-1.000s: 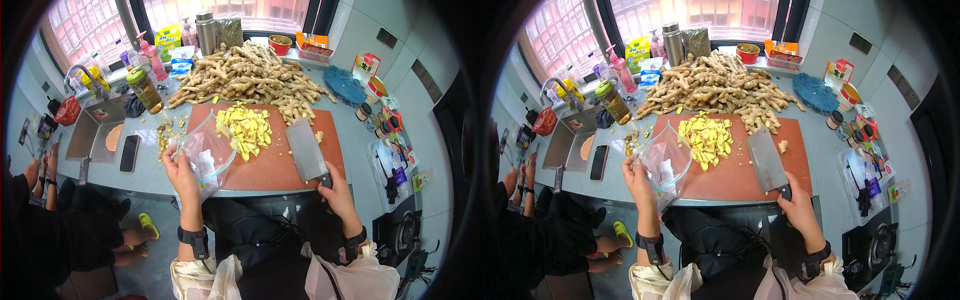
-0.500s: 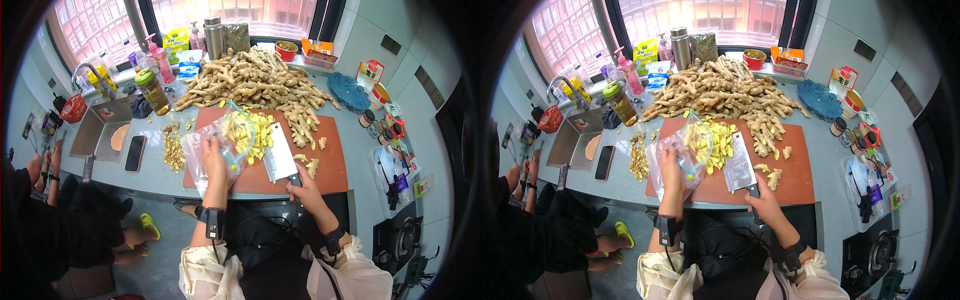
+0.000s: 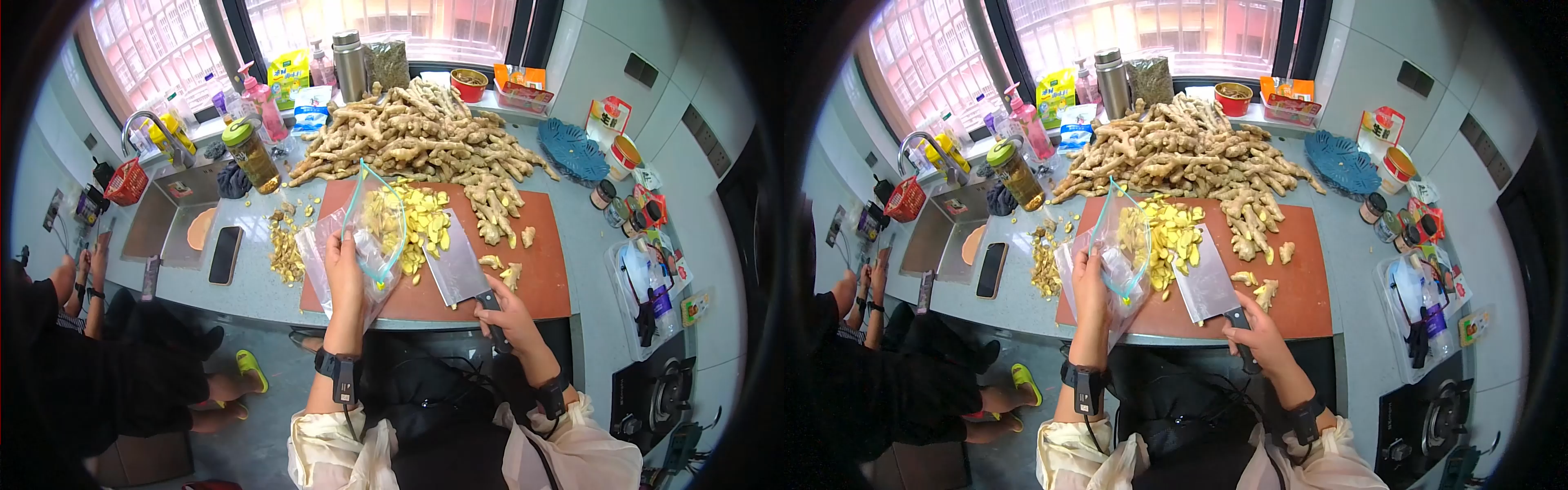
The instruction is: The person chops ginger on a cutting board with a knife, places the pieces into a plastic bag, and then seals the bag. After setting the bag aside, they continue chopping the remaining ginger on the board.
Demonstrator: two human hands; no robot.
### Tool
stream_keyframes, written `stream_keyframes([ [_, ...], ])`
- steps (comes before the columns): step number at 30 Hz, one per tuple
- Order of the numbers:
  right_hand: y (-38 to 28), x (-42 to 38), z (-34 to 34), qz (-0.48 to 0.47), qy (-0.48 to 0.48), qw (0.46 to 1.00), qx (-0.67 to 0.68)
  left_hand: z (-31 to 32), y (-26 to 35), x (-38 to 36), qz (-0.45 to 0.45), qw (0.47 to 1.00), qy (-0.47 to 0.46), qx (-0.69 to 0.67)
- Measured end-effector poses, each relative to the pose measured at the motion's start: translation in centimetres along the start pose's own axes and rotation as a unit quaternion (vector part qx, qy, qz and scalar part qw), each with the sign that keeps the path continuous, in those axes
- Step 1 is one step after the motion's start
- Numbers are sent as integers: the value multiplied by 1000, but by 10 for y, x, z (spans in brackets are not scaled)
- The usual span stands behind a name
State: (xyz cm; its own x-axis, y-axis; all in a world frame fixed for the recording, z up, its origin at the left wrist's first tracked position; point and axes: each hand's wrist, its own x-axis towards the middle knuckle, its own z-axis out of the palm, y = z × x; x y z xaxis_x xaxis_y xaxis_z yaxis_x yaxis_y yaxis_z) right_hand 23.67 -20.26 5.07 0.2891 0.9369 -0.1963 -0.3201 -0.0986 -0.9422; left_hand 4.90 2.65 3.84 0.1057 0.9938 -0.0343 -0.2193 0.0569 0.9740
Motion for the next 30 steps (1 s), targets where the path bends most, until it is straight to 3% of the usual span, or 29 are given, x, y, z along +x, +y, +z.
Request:
stream_keyframes([
  [4,-9,-7,-3,-14,13,1000,11,-3,6,-4,37,997,-38,55],
  [8,-25,-13,-9,-22,31,999,-15,6,9,-9,16,996,-67,59],
  [15,-66,-16,0,-37,-10,998,-52,15,2,-14,41,995,-73,45],
  [21,-77,3,26,-15,-70,992,-101,16,-4,-13,89,991,-44,85],
  [26,-79,4,51,-58,-53,962,-263,17,2,-15,111,988,-22,103],
  [30,-80,1,49,-69,-60,960,-265,18,3,-16,100,993,-16,68],
])
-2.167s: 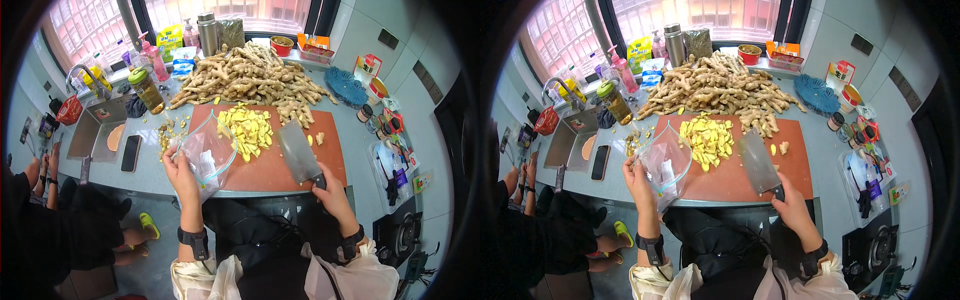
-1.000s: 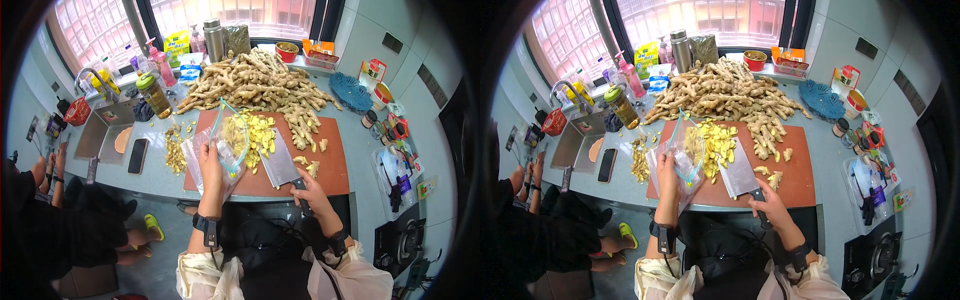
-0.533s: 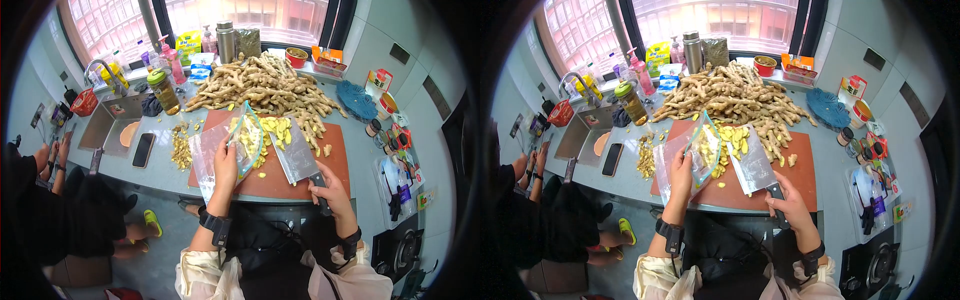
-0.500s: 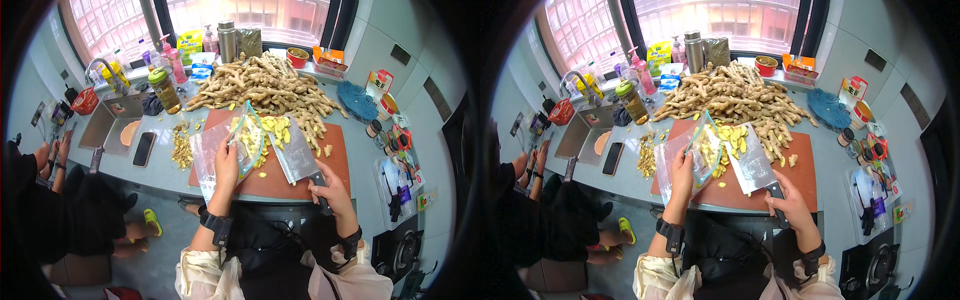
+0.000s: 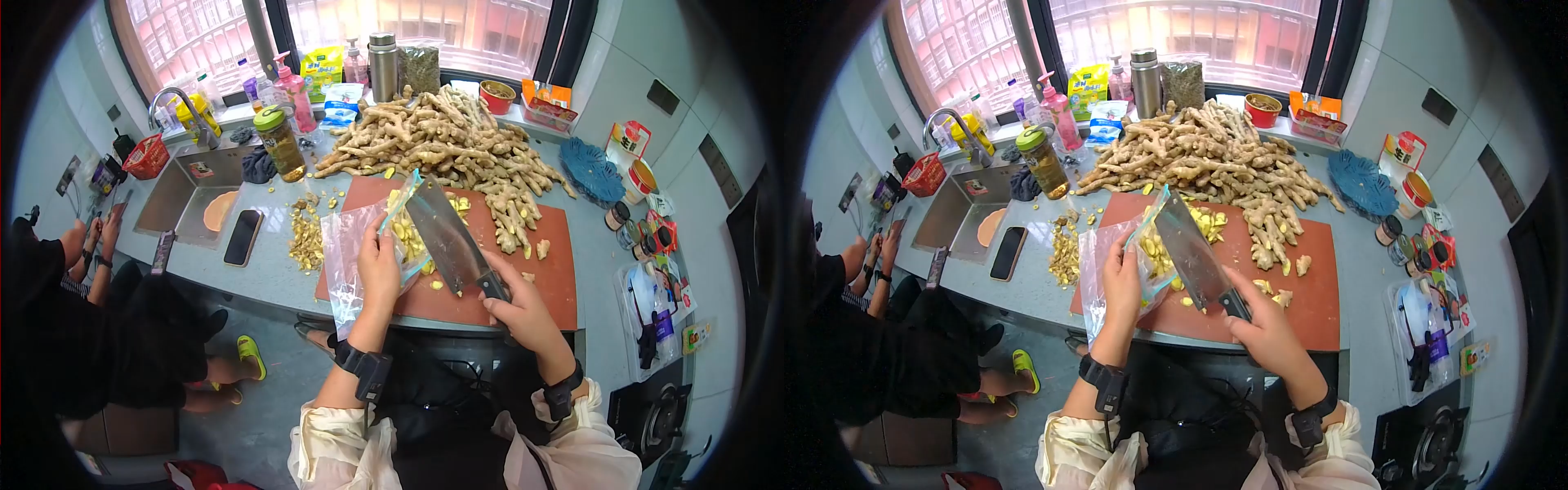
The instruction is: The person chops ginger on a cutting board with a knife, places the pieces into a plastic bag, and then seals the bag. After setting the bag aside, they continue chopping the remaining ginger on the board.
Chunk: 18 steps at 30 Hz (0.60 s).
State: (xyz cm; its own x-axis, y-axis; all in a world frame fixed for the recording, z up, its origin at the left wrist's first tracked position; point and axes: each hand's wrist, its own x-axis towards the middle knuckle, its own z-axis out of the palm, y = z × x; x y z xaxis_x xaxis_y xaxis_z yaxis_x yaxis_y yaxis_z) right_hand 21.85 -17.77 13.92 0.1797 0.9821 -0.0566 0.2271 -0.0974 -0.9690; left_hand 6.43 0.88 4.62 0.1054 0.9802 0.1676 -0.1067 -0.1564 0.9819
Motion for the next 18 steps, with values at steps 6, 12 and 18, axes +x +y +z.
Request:
stream_keyframes([
  [6,27,-20,-19,1,93,982,163,-5,-4,3,-52,997,6,-51],
  [12,73,-34,-22,36,126,978,165,-4,-24,6,-100,994,-12,-46],
  [18,90,-23,4,43,59,979,192,-3,-19,7,-160,981,-1,-107],
])
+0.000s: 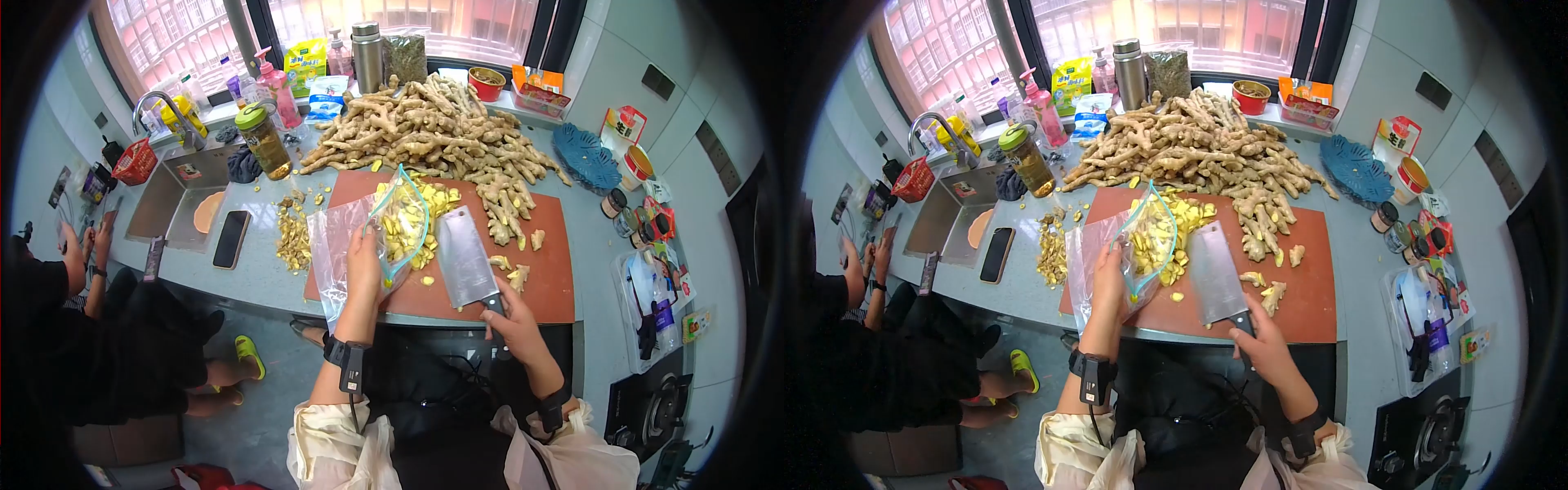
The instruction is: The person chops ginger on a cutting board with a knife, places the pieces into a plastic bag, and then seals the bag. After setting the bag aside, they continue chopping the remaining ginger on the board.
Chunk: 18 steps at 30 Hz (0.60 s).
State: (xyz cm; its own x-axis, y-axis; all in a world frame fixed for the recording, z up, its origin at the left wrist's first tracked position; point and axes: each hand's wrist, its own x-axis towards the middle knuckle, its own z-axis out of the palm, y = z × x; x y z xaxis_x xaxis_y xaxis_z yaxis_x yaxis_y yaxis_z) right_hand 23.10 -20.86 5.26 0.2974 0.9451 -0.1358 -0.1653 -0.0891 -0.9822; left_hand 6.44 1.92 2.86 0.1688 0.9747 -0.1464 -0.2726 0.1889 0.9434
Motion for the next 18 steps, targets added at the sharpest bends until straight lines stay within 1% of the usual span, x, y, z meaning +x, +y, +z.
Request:
stream_keyframes([
  [1,4,4,4,0,-1,1000,1,1,4,-2,-11,1000,-2,-13],
  [2,8,7,9,4,-23,1000,6,2,4,-2,-11,1000,-2,-12],
  [4,11,13,24,3,-53,998,26,2,3,-2,-45,999,-27,-16],
  [7,11,20,38,17,-58,997,58,1,1,-3,-51,997,-35,-35],
  [8,9,22,35,39,-52,995,77,-1,2,-2,-50,998,-34,-34],
  [11,13,20,23,44,-66,993,91,-7,5,-3,-49,998,-37,-35],
  [17,2,8,14,39,-41,991,124,-10,13,-6,-27,998,-2,-48],
  [18,0,6,12,39,-31,990,133,-12,13,-6,-17,1000,-2,-21],
])
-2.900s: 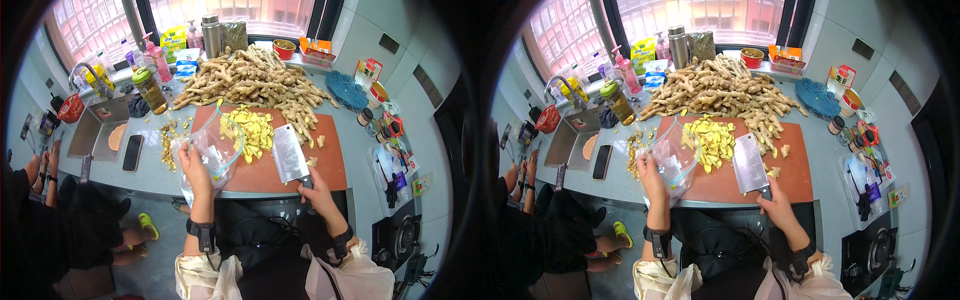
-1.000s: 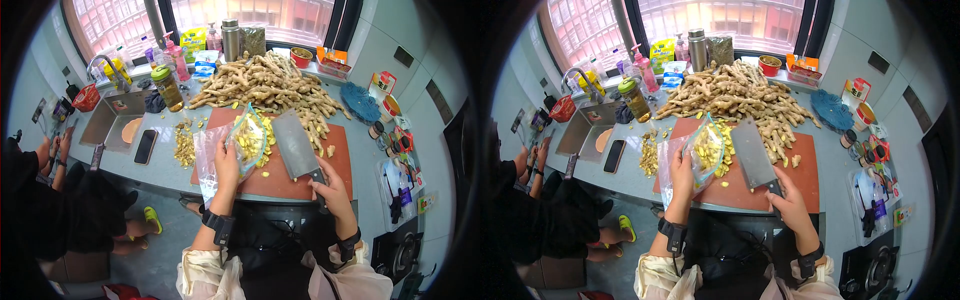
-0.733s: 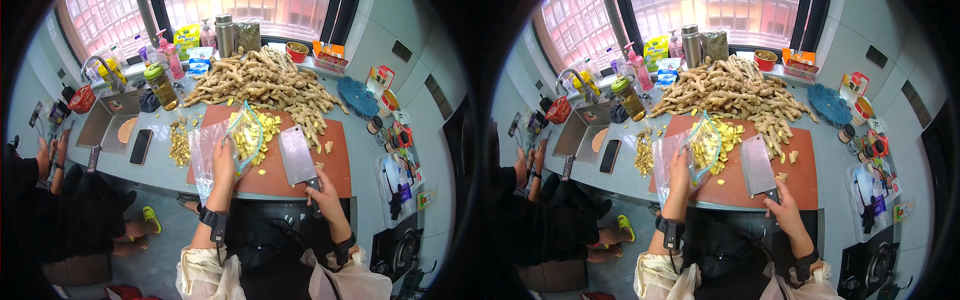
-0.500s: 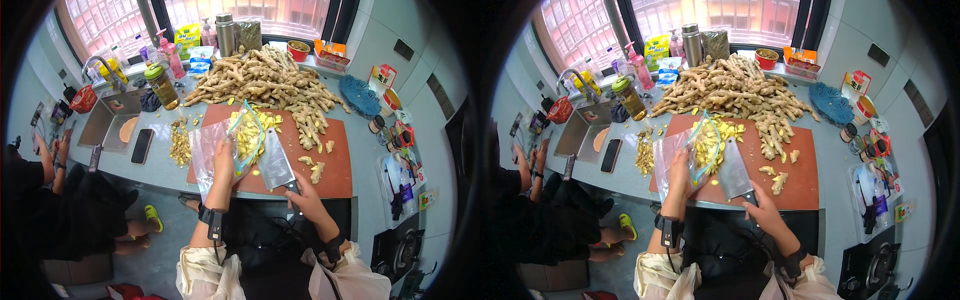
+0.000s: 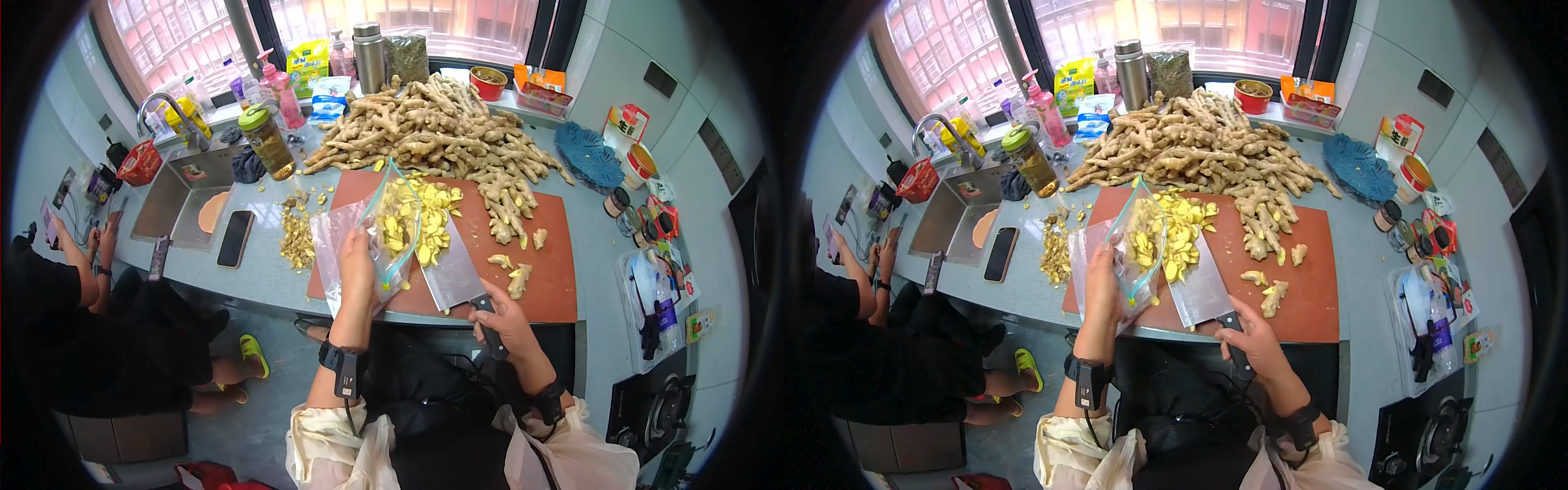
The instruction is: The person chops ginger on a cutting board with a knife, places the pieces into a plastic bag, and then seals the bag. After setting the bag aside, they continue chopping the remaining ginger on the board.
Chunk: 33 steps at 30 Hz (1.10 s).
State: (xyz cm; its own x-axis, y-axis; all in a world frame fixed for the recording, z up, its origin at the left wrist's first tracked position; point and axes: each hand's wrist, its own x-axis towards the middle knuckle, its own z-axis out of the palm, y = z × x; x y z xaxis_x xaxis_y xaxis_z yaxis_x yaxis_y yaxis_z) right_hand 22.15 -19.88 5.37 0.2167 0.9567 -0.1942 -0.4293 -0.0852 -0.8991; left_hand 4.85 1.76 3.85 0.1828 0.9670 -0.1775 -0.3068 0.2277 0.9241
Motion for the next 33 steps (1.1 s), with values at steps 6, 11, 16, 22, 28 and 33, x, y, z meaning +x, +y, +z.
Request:
stream_keyframes([
  [6,-16,-10,-12,-26,18,999,-41,7,9,-8,54,998,-16,27],
  [11,-31,-20,-19,-46,45,997,-40,7,8,-8,48,998,-40,31],
  [16,-60,-26,-11,-56,24,997,-57,13,7,-10,43,997,-50,36],
  [22,-76,-5,12,-17,-41,995,-87,25,15,-20,79,995,-54,40],
  [28,-66,8,45,-33,-76,977,-198,20,14,-19,92,993,-57,46],
  [33,-82,-2,46,-37,-54,960,-272,15,14,-15,78,996,-36,3],
])
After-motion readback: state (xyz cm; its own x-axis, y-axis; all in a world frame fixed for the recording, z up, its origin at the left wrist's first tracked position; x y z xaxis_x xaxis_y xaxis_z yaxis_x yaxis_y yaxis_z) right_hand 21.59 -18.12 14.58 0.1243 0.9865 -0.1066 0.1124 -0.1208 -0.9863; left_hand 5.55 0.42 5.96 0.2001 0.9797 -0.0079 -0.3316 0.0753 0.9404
